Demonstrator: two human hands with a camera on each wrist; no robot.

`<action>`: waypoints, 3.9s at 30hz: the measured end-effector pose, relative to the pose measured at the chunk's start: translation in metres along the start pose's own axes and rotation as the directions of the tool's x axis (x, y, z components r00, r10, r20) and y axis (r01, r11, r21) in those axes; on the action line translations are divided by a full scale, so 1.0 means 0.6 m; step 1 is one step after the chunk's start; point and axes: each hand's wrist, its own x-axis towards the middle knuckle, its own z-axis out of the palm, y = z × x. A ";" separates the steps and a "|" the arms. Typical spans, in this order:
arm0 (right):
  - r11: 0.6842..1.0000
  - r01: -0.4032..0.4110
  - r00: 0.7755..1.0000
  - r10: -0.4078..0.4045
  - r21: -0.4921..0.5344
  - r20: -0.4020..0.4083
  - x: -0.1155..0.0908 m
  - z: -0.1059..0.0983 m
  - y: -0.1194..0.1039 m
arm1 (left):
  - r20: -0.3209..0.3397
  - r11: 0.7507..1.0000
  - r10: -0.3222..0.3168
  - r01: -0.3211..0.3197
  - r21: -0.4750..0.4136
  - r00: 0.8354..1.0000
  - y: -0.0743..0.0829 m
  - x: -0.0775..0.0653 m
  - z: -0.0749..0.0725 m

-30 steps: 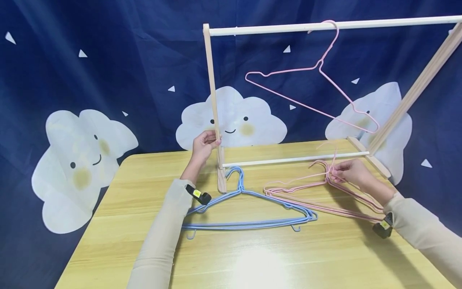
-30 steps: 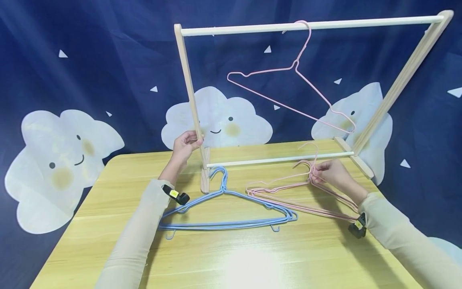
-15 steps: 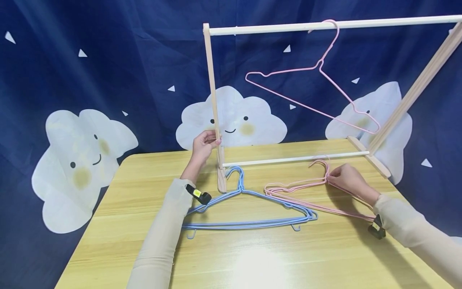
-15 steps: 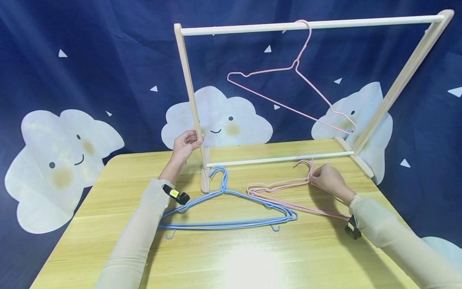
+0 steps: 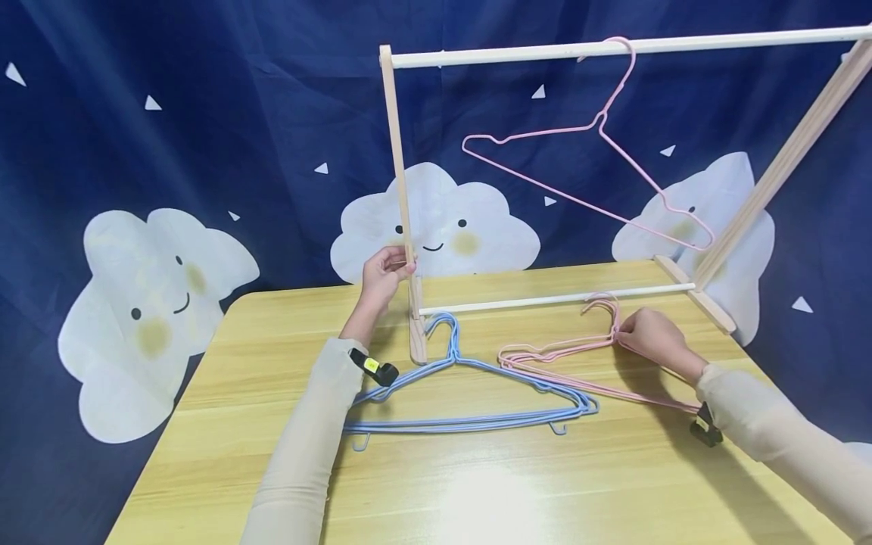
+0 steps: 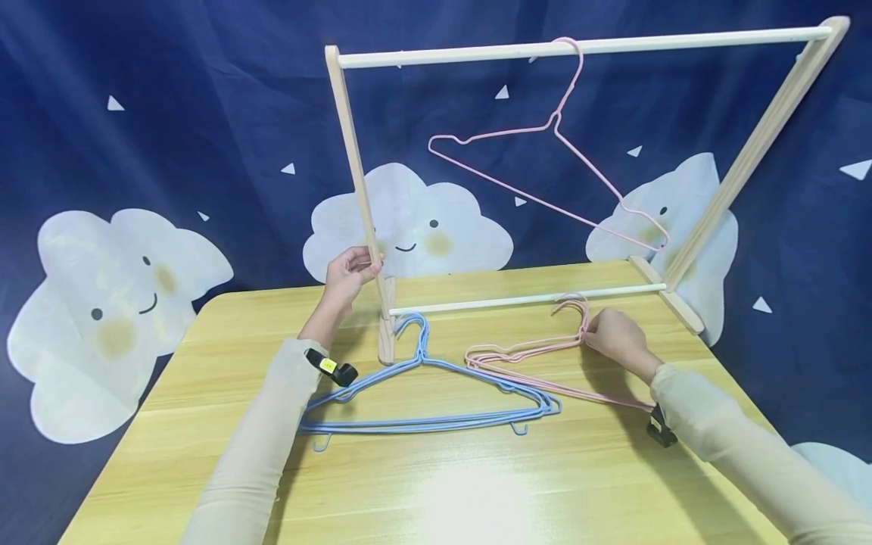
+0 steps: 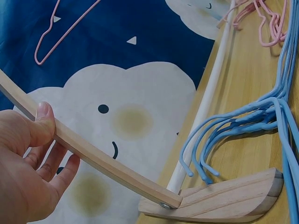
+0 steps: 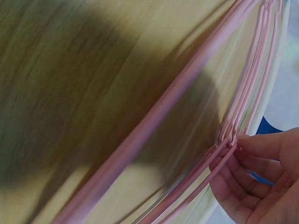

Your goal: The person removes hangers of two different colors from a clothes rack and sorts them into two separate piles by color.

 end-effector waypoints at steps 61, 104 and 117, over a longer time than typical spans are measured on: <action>0.776 -0.061 0.987 0.142 0.628 -0.079 0.171 -0.379 -0.273 | 0.005 1.000 0.006 -0.006 0.000 1.000 -0.007 0.003 0.008; 0.693 -0.003 0.999 0.035 0.721 -0.030 0.044 -0.322 -0.108 | 0.000 1.000 -0.012 0.012 -0.006 1.000 -0.005 0.002 0.009; 0.692 -0.267 0.954 0.093 0.671 0.284 0.024 -0.191 -0.044 | 0.002 1.000 -0.013 0.013 0.002 1.000 -0.004 0.001 0.010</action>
